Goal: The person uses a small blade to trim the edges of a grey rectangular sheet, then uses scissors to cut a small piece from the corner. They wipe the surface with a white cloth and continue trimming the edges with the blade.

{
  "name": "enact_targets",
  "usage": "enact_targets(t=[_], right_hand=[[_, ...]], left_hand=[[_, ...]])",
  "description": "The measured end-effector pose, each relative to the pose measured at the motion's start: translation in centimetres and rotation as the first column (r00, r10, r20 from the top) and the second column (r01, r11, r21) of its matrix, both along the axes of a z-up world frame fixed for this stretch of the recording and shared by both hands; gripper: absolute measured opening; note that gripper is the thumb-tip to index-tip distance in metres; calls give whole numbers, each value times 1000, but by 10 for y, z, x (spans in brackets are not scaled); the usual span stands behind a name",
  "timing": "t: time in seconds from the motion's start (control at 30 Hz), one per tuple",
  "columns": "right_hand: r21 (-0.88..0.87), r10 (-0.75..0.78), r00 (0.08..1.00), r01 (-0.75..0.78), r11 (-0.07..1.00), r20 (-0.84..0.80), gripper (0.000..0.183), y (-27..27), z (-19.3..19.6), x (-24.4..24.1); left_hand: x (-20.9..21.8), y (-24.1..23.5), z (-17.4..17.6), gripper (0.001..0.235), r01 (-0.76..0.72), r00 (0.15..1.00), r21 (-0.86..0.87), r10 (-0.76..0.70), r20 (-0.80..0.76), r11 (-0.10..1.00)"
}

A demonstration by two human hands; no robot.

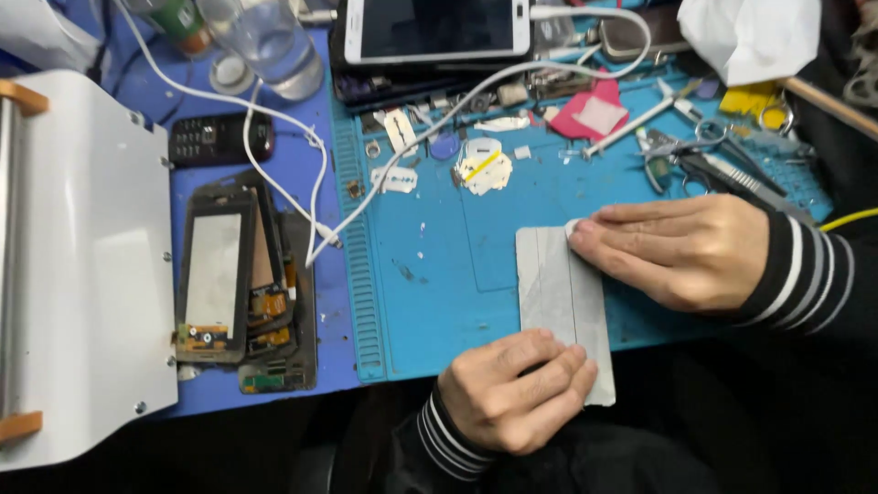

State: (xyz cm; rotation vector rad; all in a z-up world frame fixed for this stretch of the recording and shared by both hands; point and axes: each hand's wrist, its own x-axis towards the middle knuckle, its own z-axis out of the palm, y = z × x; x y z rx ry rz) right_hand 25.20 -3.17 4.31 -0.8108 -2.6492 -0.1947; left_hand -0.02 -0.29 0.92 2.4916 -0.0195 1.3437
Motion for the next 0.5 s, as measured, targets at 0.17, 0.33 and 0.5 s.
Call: enact_targets(t=[0.17,0.33,0.5], right_hand=[[-72,102,991,-108,991,-84,43,-3,8,-26],[-4,66,998,-66,998,5,37,0,9,-30],[31,14,996,-17,999,90,36,19,6,-12]], left_hand=[[1,5,7,23,16,1000,-26,-15,19,1000],[-1,3,0,27,-45,999,-5,45,26,999],[-2,4,-2,24,-28,999,-8,29,36,1000]])
